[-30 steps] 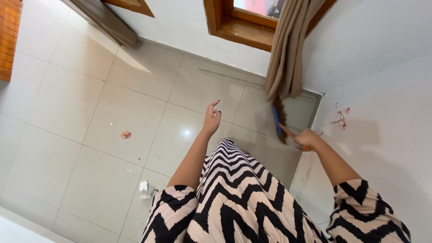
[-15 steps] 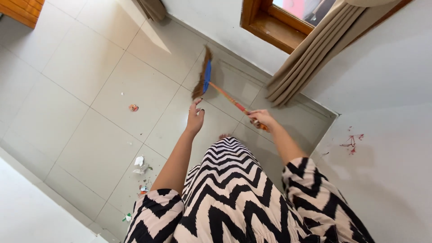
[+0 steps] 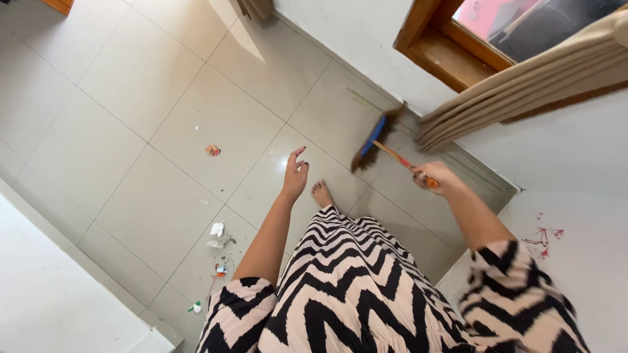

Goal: Sweeping various rooms of a house with a broom.

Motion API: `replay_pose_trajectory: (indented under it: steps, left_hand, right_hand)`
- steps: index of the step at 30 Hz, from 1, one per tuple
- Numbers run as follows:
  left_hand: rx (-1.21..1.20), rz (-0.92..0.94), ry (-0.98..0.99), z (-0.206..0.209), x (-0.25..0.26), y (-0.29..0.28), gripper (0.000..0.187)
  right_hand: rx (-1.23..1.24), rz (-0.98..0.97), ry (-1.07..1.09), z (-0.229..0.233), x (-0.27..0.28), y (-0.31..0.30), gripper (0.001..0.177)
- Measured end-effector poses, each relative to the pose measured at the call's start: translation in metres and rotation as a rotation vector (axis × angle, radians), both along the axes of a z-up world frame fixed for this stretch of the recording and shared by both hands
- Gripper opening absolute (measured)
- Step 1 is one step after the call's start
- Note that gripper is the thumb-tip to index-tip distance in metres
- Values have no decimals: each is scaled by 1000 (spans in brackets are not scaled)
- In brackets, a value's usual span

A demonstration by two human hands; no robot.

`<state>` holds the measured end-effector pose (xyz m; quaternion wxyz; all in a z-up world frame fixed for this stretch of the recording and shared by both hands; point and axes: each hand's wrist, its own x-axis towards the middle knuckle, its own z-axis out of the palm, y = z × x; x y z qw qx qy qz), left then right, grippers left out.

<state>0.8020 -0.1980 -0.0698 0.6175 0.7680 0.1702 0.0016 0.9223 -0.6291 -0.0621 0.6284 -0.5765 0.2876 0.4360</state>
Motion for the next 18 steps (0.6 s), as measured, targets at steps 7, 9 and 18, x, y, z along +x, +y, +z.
replay_pose_trajectory:
  steps: [7, 9, 18]
  left_hand:
    - [-31, 100, 171, 38, 71, 82, 51]
    - [19, 124, 189, 42, 87, 104, 53]
    - [-37, 191, 221, 42, 104, 153, 50]
  right_hand:
    - [76, -19, 158, -60, 118, 207, 14]
    - [113, -2, 112, -38, 135, 235, 16]
    - [-72, 42, 127, 110, 100, 163, 17]
